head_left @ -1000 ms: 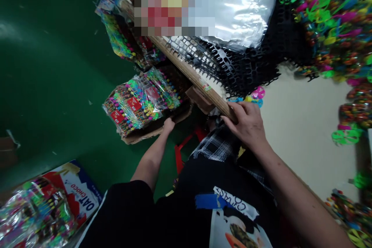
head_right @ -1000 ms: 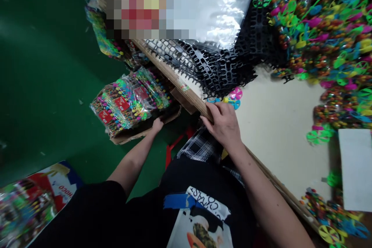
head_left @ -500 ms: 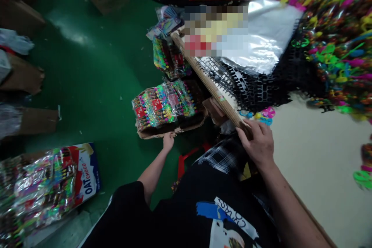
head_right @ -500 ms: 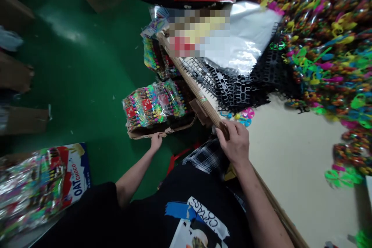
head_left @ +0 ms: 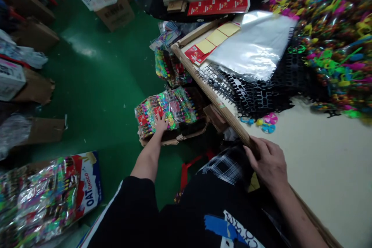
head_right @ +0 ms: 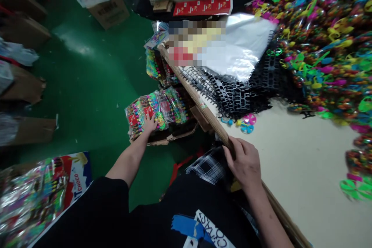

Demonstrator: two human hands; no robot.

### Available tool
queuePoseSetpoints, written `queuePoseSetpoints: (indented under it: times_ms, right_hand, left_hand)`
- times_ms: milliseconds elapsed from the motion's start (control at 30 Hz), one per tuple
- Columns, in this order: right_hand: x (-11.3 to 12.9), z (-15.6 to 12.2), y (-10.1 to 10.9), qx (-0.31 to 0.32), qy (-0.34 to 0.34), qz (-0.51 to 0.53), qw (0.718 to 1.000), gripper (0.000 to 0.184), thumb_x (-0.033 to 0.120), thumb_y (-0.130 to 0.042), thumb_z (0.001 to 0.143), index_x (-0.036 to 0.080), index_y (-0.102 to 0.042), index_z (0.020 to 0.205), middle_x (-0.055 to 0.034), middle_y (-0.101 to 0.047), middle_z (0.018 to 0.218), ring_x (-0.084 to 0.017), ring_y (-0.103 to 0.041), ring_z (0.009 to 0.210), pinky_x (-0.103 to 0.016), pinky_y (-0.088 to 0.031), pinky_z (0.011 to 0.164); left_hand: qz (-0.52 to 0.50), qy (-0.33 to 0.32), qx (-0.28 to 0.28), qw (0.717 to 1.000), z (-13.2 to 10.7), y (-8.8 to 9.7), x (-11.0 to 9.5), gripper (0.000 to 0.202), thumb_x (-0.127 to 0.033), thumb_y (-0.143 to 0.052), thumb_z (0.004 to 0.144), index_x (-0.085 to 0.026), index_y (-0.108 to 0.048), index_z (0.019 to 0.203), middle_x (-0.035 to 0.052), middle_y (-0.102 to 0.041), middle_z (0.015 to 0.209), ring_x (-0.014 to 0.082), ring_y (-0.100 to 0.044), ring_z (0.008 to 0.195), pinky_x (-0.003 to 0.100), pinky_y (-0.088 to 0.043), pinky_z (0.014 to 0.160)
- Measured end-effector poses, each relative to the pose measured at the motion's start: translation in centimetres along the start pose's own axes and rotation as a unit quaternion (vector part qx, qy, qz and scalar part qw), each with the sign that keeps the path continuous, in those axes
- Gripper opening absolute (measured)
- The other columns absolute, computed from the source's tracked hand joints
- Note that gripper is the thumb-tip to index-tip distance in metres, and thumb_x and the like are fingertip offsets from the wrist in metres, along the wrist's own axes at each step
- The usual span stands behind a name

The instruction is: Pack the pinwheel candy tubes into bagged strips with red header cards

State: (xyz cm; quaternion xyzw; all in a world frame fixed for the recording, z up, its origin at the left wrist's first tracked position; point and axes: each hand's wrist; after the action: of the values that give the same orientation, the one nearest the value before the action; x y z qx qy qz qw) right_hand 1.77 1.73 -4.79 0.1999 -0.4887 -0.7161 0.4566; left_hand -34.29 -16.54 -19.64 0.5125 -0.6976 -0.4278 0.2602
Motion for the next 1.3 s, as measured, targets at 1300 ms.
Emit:
queuePoseSetpoints:
  times_ms: [1300]
  right_hand:
    - [0.3, -0.3, -0.2, 0.026, -0.037, 0.015, 0.999, 0.032, 0.029, -0.054, 0.087, 0.016, -0.057, 0.116, -0.0109, -0.061, 0.093, -0.022, -0.055, 0.082, -0.034, -0.048, 0.074]
  left_hand:
    - [0.048, -0.1, 0.061, 0.992, 1.2, -0.8, -4.8, 0.06, -0.046, -0.035, 0.09, -0.027, -0.026, 0.146, 0.0097, -0.019, 0.156, 0.0354, -0.018, 0.142, 0.062, -0.025, 0.107]
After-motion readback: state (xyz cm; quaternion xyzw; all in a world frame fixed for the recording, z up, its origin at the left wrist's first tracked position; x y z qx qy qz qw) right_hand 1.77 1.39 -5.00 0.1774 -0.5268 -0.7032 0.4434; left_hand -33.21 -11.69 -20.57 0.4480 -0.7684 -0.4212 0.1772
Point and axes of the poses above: each hand's wrist, its own z-axis towards the middle knuckle, its own y-axis out of the back of the hand, x = y × z
